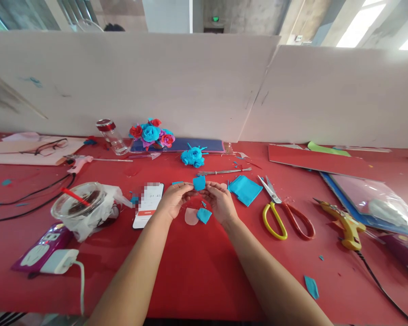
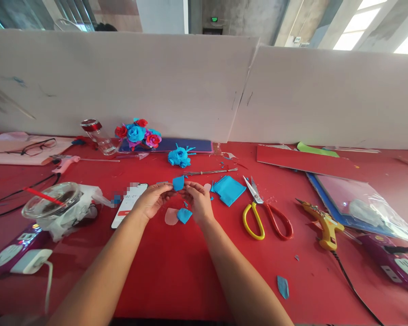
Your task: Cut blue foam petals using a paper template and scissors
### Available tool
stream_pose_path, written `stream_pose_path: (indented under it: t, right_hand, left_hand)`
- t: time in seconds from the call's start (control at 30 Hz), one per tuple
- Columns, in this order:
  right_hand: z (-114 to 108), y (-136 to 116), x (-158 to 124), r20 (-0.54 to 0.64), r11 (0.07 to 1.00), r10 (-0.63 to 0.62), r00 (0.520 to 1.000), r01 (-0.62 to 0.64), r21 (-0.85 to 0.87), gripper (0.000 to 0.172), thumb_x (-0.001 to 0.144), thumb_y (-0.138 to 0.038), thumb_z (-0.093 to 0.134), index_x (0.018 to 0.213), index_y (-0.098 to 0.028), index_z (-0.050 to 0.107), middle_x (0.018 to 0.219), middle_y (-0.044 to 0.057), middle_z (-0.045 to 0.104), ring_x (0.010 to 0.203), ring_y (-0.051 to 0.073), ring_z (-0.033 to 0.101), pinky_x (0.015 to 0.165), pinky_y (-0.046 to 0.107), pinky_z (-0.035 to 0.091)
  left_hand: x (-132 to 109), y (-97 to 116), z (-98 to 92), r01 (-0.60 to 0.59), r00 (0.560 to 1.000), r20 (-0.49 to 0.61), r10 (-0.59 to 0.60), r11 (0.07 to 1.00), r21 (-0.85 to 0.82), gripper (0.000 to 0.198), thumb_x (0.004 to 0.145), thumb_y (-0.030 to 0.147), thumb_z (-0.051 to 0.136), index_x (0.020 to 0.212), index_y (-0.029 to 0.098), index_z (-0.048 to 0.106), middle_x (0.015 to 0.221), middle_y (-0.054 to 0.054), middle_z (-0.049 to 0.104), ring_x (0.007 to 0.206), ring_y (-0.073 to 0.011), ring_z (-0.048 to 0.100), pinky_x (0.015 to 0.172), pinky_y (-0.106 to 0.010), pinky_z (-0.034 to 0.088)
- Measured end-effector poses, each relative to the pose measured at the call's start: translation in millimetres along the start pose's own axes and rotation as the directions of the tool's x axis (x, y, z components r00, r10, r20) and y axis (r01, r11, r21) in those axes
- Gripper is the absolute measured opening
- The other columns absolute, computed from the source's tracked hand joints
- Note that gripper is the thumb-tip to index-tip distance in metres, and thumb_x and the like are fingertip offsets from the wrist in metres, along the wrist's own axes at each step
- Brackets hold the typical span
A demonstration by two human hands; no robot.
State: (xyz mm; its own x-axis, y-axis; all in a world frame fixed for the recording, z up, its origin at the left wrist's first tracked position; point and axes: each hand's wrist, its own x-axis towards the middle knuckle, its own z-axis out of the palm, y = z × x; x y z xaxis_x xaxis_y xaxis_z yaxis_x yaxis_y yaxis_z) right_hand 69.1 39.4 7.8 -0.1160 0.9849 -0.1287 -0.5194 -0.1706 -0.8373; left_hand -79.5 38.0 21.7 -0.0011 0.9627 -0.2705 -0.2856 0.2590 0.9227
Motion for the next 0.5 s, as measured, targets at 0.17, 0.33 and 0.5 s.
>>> stream_pose_path:
  t: [0.17, 0.33, 0.5]
  right_hand:
    - [3, 3, -3, 0.015, 0.989, -0.093, 0.996, 0.095, -0.111, 0.021, 0.066, -0.032, 0.074, 0.081, -0.019, 0.069, 0.076, 0.003, 0.07, 0.067, 0.015, 0.065, 0.065, 0.027, 0.05]
    - [5, 7, -7, 0.117, 0.929, -0.227, 0.967, 0.25, -0.271, 0.018, 0.071, -0.029, 0.071, 0.086, -0.021, 0.07, 0.081, 0.002, 0.071, 0.075, 0.017, 0.065, 0.072, 0.03, 0.051]
    - [6, 8, -12, 0.143, 0.742, -0.407, 0.902, 0.418, -0.524, 0.011, 0.076, -0.028, 0.065, 0.084, -0.023, 0.07, 0.08, 0.003, 0.068, 0.073, 0.019, 0.061, 0.07, 0.032, 0.05]
  left_hand:
    - [0, -2, 0.7, -0.043, 0.997, -0.062, 0.045, 0.999, 0.033, 0.019, 0.059, 0.03, 0.071, 0.072, 0.015, 0.068, 0.072, -0.006, 0.072, 0.067, -0.0165, 0.066, 0.055, -0.024, 0.036]
    - [2, -4, 1.3, -0.045, 0.998, -0.05, 0.044, 0.999, -0.018, 0.018, 0.059, 0.029, 0.07, 0.07, 0.015, 0.067, 0.071, -0.007, 0.071, 0.066, -0.0162, 0.065, 0.054, -0.024, 0.035]
    - [1, -5, 5.0, -0.015, 0.999, -0.03, 0.014, 0.999, -0.037, 0.016, 0.06, 0.028, 0.07, 0.068, 0.014, 0.067, 0.069, -0.006, 0.069, 0.065, -0.0146, 0.063, 0.054, -0.023, 0.036]
